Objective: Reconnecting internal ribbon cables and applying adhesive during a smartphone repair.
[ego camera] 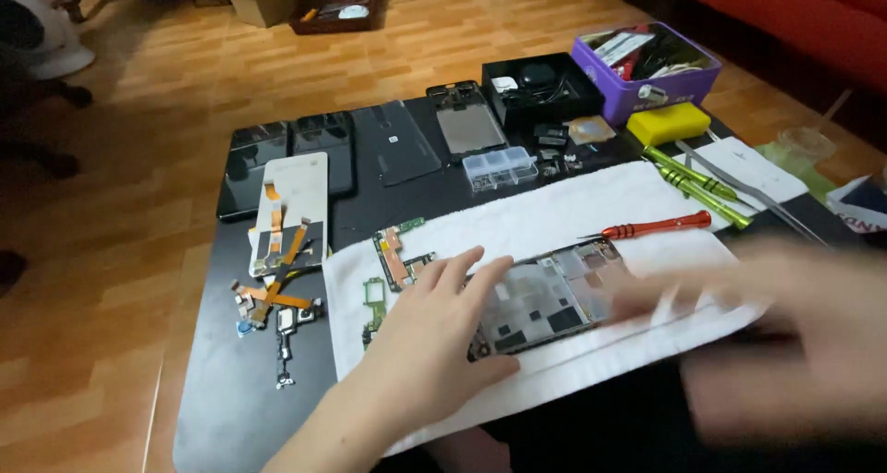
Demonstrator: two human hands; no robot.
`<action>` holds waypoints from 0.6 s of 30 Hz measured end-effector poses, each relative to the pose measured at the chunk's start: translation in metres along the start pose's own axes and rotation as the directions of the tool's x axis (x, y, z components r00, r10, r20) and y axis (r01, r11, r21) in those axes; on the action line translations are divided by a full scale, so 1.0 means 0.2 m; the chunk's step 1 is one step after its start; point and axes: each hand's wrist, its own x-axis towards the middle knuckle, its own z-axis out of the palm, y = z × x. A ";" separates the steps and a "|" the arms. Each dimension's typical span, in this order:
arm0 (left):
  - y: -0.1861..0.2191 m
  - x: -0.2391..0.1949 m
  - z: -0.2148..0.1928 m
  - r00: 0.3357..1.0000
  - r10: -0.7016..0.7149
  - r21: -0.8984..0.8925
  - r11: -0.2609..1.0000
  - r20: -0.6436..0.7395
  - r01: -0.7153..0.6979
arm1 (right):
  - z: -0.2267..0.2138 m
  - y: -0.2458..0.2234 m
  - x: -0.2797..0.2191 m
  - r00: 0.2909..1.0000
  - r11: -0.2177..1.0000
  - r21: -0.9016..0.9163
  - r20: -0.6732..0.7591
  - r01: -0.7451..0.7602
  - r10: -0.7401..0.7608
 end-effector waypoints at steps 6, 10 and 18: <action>-0.01 0.04 -0.05 0.999 0.023 -0.028 0.999 0.029 -0.022 | -0.30 0.49 1.07 0.950 0.922 0.382 -0.305 0.061 0.064; 0.09 0.08 0.03 0.997 0.024 -0.059 0.998 -0.079 -0.029 | -0.09 0.82 1.52 0.907 0.805 0.590 -0.303 -0.064 0.293; 0.26 0.13 0.10 0.997 0.055 -0.139 0.988 -0.049 -0.061 | 0.06 0.95 1.93 0.898 0.789 0.580 -0.212 -0.203 0.387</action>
